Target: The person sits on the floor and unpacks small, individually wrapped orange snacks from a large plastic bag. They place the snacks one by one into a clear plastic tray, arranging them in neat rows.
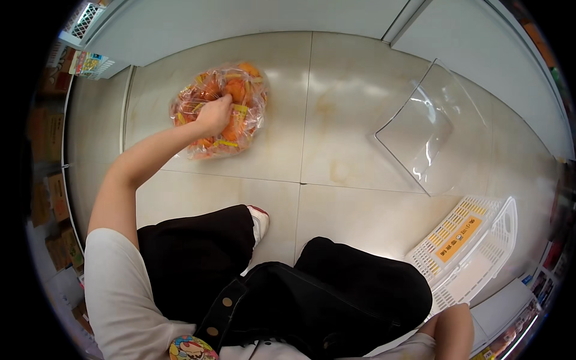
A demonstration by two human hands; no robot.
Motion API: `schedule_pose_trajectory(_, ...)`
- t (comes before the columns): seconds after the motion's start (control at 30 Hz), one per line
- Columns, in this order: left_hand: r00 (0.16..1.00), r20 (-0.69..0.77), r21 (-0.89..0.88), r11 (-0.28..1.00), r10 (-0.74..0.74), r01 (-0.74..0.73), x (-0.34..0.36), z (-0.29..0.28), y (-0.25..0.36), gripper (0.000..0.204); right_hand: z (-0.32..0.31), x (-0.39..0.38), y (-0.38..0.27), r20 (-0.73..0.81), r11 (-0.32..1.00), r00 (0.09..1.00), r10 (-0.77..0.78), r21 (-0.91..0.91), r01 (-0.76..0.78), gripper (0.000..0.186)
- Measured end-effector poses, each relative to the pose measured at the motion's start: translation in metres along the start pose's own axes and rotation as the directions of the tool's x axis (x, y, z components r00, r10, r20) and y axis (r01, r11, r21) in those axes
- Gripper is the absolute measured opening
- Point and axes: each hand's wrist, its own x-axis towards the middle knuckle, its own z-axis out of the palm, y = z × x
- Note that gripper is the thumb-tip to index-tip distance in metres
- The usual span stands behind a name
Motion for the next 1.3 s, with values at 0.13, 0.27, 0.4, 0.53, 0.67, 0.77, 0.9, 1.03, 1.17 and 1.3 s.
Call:
schedule_pose_trajectory(0.13, 0.933, -0.046, 0.076, 0.932, 0.358, -0.354, -0.03, -0.012, 0.007, 0.042, -0.075, 0.022, 0.051, 0.304, 0.923, 0.872, 0.384, -0.147, -0.355, 0.047)
schedule_pose_trajectory(0.27, 0.889, -0.045, 0.299, 0.855, 0.456, -0.424, -0.102, -0.014, -0.062, 0.063, -0.129, 0.028, 0.141, -0.098, 0.708, 0.731, 0.675, -0.191, -0.679, 0.045)
schedule_pose_trajectory(0.4, 0.968, -0.217, 0.488, 0.873, 0.128, -0.006, -0.121, -0.008, -0.09, 0.046, -0.146, 0.006, 0.193, -0.351, 0.549, 0.66, 0.664, -0.371, -0.749, 0.042)
schedule_pose_trajectory(0.53, 0.976, -0.206, 0.233, 0.965, -0.069, 0.117, -0.101, -0.016, -0.11, 0.021, -0.125, -0.003, 0.23, -0.211, 0.472, 0.544, 0.812, -0.31, -0.825, 0.038)
schedule_pose_trajectory(0.67, 0.776, -0.269, -0.397, 0.8, -0.57, 0.45, -0.058, -0.017, -0.057, 0.037, -0.124, -0.011, 0.246, -0.273, 0.471, 0.542, 0.794, -0.287, -0.834, 0.034)
schedule_pose_trajectory(0.77, 0.672, -0.6, -0.251, 0.9, -0.434, 0.357, -0.06, 0.021, -0.058, 0.041, -0.124, -0.015, 0.241, -0.378, 0.496, 0.522, 0.765, -0.171, -0.851, 0.033)
schedule_pose_trajectory(0.9, 0.779, -0.272, -0.313, 0.817, -0.566, 0.484, -0.061, 0.038, -0.058, 0.045, -0.127, -0.042, 0.237, -0.501, 0.469, 0.457, 0.735, -0.112, -0.876, 0.031)
schedule_pose_trajectory(1.03, 0.754, -0.5, -0.395, 0.887, -0.425, 0.238, -0.048, 0.011, -0.041, 0.048, -0.125, -0.05, 0.242, -0.6, 0.517, 0.457, 0.657, -0.083, -0.852, 0.028)
schedule_pose_trajectory(1.17, 0.898, -0.39, -0.564, 0.824, -0.201, -0.06, -0.083, -0.026, 0.034, 0.053, -0.131, -0.032, 0.239, -0.7, 0.555, 0.503, 0.506, -0.183, -0.812, 0.026)
schedule_pose_trajectory(1.3, 0.986, -0.164, -0.744, 0.65, 0.042, -0.151, -0.117, -0.054, 0.121, 0.053, -0.129, -0.014, 0.233, -0.769, 0.525, 0.546, 0.331, -0.331, -0.784, 0.024)
